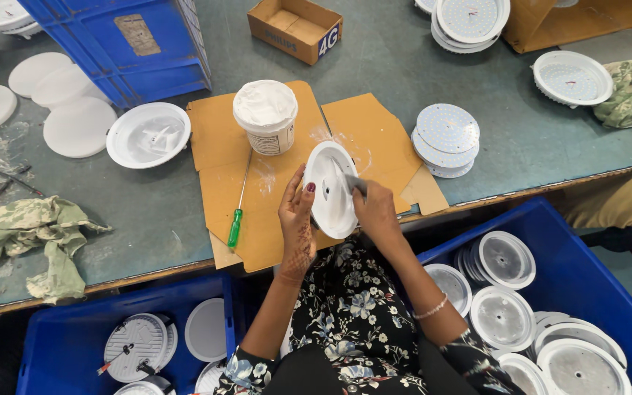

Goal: The person repeatedly scoops white paste from a tub and spreads it onto the center of circular LED light modules using a small rectangular tool. The person handles the modules one at a time, applies the paste, and places them into a blue bin.

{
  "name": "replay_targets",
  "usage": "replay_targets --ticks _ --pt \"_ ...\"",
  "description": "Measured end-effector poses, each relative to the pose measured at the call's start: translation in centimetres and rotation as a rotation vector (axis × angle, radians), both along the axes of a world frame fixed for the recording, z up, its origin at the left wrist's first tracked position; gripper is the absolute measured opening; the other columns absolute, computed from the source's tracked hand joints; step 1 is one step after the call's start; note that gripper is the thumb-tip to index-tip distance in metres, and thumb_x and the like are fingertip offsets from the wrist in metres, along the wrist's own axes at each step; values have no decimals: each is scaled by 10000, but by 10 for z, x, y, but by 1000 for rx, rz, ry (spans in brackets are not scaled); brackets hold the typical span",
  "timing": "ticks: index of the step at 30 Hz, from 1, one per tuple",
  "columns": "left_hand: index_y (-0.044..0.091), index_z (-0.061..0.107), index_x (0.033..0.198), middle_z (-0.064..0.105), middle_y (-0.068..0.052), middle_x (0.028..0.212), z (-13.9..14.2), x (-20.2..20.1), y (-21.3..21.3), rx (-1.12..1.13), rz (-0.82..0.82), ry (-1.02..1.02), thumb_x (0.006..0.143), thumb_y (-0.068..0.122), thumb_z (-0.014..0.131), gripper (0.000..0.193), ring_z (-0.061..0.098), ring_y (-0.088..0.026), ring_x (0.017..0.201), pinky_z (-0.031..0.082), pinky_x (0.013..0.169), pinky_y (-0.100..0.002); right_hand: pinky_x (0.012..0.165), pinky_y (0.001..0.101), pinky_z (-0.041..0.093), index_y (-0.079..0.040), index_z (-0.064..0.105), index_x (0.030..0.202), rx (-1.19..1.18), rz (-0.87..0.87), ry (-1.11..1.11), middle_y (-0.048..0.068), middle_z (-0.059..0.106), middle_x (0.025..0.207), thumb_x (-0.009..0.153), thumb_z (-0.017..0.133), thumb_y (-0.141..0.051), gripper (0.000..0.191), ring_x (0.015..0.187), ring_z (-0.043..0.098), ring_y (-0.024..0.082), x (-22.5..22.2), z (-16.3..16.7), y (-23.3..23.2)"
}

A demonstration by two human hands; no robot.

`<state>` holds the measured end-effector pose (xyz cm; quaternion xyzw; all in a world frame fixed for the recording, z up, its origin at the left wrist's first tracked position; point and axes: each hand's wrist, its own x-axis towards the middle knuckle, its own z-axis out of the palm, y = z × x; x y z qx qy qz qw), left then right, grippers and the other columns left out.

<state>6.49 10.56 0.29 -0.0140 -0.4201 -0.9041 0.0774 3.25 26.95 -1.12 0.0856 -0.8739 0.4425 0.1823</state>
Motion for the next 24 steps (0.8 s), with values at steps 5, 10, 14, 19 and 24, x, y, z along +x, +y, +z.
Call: replay_targets --ticks 5,10,14,19,24 --pt "-35 478 1500 614 -105 1408 5 2 3 -48 11 7 963 210 708 633 616 -126 1193 504 1019 -278 655 445 555 20 720 858 7 -20 -94 203 703 738 888 678 -191 217 690 718 371 -29 24 -7" --pt "-45 469 1515 621 -131 1406 4 0 -1 -42 -25 31 968 216 713 653 617 -129 1199 500 1049 -280 674 443 545 35 688 934 -27 50 3 215 693 787 919 692 -167 203 714 710 374 -23 55 -25" --pt "-29 454 1517 636 -126 1356 2 -6 -6 9 -53 32 962 220 717 664 624 -135 1187 512 1022 -282 773 432 553 48 668 1127 -12 257 274 235 700 962 952 662 -85 220 870 706 402 17 58 -34" --pt "-15 452 1514 672 -118 1293 -3 -8 -9 38 -41 -24 944 232 722 678 649 -130 1137 545 973 -287 783 414 571 46 673 1083 -86 199 158 231 717 947 941 663 -94 200 886 737 381 19 42 -15" --pt "-16 460 1533 661 -105 1299 -2 -7 -7 20 -40 -33 954 250 735 694 630 -115 1140 527 972 -275 753 429 562 42 712 987 -8 -38 -117 245 727 874 913 721 -136 193 813 729 393 -23 30 -9"
